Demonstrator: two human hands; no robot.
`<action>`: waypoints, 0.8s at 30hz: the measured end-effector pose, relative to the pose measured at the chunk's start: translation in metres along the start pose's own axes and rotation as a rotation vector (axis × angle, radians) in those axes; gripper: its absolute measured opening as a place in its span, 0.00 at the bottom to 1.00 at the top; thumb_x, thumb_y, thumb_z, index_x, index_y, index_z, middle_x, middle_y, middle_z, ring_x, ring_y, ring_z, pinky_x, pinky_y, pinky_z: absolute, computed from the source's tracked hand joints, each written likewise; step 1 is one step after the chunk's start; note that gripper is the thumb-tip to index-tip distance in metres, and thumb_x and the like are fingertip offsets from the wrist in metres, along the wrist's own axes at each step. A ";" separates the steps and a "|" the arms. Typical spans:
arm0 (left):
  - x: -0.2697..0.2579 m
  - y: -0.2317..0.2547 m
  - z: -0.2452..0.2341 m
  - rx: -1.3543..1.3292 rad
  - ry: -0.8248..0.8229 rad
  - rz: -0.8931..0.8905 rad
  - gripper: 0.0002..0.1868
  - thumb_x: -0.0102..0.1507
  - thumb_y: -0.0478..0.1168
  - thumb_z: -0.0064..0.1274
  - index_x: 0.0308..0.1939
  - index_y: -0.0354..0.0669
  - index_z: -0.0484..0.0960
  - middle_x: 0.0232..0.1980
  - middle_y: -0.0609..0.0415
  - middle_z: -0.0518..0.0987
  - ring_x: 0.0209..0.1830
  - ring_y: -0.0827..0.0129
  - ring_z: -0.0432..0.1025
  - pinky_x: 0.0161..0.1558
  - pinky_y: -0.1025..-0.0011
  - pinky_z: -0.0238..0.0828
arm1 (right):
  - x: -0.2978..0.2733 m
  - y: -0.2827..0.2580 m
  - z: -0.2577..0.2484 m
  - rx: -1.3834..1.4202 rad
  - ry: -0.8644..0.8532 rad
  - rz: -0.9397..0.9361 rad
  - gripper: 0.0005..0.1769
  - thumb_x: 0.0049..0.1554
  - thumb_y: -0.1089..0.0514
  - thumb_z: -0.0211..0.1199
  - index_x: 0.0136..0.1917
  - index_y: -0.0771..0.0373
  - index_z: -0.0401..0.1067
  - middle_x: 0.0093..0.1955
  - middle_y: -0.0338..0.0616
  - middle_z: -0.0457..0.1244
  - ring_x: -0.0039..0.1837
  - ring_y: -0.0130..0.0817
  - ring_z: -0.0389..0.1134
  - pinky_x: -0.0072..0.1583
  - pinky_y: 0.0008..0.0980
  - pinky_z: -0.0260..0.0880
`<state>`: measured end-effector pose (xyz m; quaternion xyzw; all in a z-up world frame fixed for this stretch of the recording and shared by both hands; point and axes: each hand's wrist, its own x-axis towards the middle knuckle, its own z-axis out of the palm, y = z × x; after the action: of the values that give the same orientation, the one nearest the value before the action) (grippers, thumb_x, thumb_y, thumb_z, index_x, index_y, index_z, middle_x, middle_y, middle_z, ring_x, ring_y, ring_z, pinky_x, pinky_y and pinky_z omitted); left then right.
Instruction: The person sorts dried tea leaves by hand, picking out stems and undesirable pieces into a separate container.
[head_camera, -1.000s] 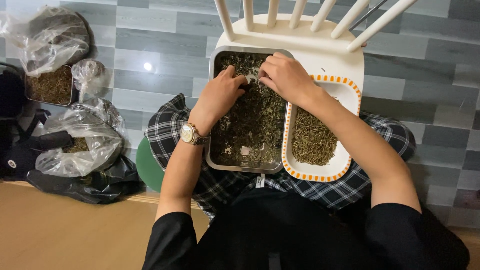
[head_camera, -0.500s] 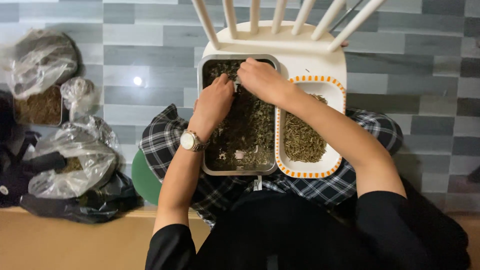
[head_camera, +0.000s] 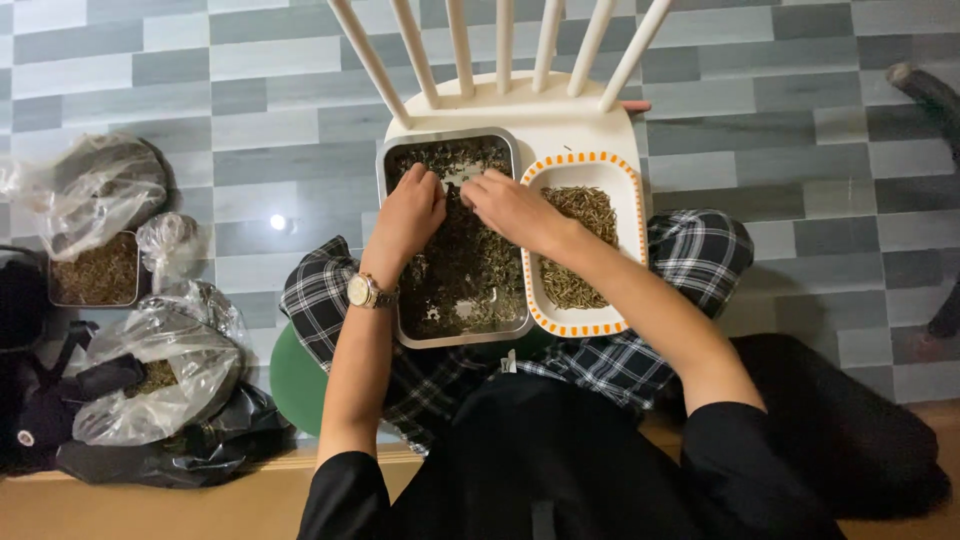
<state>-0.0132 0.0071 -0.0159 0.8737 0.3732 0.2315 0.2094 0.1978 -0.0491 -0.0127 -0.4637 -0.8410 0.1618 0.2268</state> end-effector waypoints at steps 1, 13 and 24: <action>-0.004 0.003 0.000 0.001 0.001 0.004 0.07 0.61 0.33 0.54 0.37 0.35 0.71 0.41 0.42 0.72 0.45 0.44 0.71 0.44 0.52 0.71 | -0.006 -0.004 -0.001 -0.003 0.003 0.000 0.09 0.59 0.68 0.61 0.54 0.71 0.69 0.51 0.53 0.65 0.55 0.46 0.67 0.56 0.39 0.71; -0.037 0.048 -0.016 -0.162 0.075 -0.063 0.07 0.65 0.28 0.52 0.47 0.35 0.74 0.44 0.43 0.74 0.44 0.44 0.73 0.45 0.56 0.71 | -0.072 -0.040 -0.037 0.095 0.103 0.034 0.06 0.56 0.62 0.69 0.48 0.65 0.77 0.48 0.43 0.69 0.54 0.37 0.70 0.57 0.35 0.73; -0.064 0.073 -0.007 -0.052 0.067 -0.118 0.05 0.65 0.33 0.57 0.42 0.38 0.77 0.41 0.48 0.75 0.43 0.53 0.73 0.44 0.60 0.72 | -0.148 -0.037 -0.056 0.111 0.317 0.460 0.08 0.55 0.59 0.73 0.42 0.64 0.77 0.40 0.42 0.68 0.41 0.31 0.70 0.43 0.31 0.72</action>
<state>-0.0154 -0.0854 0.0130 0.8362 0.4248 0.2576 0.2324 0.2707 -0.1908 0.0179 -0.6490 -0.6575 0.1800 0.3378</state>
